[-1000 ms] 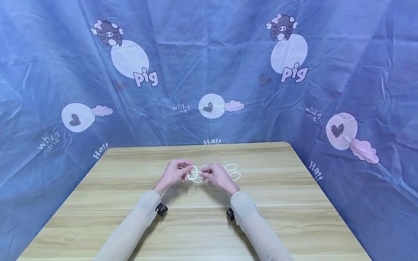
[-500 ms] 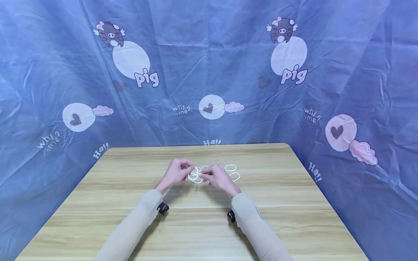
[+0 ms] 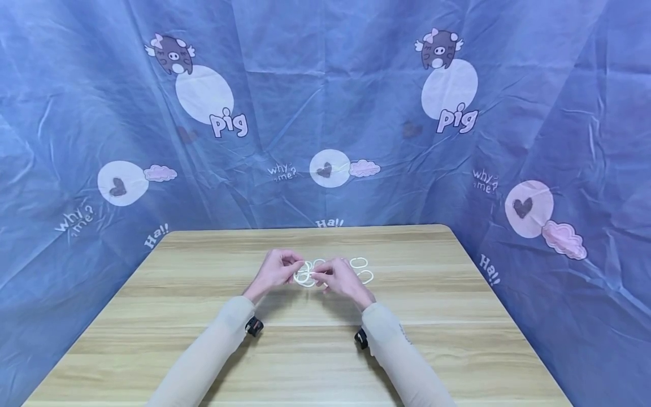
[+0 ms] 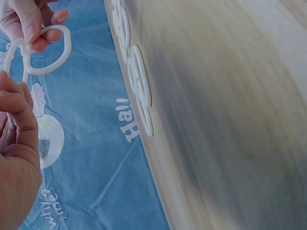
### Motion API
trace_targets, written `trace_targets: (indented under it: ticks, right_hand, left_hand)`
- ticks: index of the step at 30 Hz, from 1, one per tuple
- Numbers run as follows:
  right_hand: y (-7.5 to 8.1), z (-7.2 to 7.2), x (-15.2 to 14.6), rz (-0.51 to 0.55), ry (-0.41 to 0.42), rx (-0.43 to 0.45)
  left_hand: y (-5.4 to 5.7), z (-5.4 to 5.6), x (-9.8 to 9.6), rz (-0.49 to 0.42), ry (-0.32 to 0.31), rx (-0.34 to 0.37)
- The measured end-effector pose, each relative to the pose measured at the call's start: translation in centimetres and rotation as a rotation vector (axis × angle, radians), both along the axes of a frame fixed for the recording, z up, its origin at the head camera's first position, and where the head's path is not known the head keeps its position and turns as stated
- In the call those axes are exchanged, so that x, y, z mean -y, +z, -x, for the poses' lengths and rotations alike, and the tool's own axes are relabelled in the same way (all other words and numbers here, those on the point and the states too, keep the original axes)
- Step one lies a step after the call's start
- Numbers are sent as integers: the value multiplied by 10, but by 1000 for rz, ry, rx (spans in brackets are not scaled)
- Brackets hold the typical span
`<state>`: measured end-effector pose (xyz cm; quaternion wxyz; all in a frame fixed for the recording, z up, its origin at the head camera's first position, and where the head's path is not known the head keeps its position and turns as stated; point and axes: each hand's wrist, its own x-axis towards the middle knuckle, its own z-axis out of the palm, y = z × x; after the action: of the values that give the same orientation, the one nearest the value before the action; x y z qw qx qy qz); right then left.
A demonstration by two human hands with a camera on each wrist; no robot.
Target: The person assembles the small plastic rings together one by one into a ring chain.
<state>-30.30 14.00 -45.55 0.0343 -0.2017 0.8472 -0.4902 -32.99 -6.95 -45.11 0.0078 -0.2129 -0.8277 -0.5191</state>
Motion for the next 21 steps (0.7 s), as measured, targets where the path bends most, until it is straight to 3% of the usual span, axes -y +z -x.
trace_targets:
  ticks: [12, 21]
  right_hand:
    - [-2, -2, 0, 13, -24, 17]
    - [9, -1, -2, 72, 28, 74]
  left_hand:
    - [-6, 4, 1, -77, -26, 44]
    - [-16, 1, -2, -119, -29, 69]
